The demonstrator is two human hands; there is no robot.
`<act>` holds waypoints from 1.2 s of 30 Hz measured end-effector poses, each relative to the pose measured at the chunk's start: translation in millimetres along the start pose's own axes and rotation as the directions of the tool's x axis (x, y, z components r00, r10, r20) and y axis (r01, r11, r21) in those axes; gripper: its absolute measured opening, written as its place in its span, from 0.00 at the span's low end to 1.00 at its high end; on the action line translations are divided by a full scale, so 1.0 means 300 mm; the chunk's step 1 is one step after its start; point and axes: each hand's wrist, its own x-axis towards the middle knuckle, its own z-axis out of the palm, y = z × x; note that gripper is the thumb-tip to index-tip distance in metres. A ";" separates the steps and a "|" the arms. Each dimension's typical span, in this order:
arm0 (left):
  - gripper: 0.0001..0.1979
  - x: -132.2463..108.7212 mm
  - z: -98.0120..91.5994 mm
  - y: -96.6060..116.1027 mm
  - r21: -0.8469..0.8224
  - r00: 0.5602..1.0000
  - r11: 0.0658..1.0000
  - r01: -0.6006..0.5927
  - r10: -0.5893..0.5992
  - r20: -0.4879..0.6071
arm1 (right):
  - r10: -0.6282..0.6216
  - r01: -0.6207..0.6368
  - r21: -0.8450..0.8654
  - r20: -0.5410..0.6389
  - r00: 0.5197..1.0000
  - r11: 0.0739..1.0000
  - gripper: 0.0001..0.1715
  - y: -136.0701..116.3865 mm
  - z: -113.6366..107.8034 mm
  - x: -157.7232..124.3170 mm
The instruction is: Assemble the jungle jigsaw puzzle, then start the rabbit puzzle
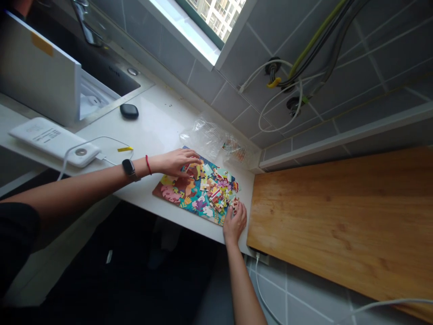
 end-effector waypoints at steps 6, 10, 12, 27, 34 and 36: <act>0.32 0.029 0.019 -0.086 -0.105 0.997 0.994 -0.023 0.031 0.073 | 0.017 -0.017 -0.013 0.007 1.000 1.000 0.40 -0.007 -0.006 0.002; 0.25 0.017 0.014 -0.118 -0.261 0.997 0.965 0.028 -0.007 0.083 | 0.025 -0.025 -0.013 0.015 1.000 1.000 0.39 -0.006 -0.008 0.006; 0.20 0.014 0.013 -0.126 -0.276 0.997 0.959 0.067 -0.054 0.054 | 0.034 -0.033 -0.013 0.015 0.999 0.999 0.39 -0.007 -0.008 0.008; 0.34 0.020 0.057 -0.113 -0.158 0.999 0.987 0.011 -0.004 0.044 | 0.024 -0.024 -0.024 -0.006 1.000 0.999 0.35 -0.006 -0.003 0.013; 0.25 0.023 0.066 -0.100 -0.147 0.997 0.988 -0.053 0.060 0.041 | 0.037 -0.038 -0.047 -0.021 0.999 0.998 0.33 -0.001 0.007 0.011; 0.20 0.025 0.072 -0.095 -0.142 0.996 0.987 -0.071 0.079 0.047 | 0.042 -0.043 -0.046 -0.024 0.999 0.998 0.33 -0.003 0.008 0.010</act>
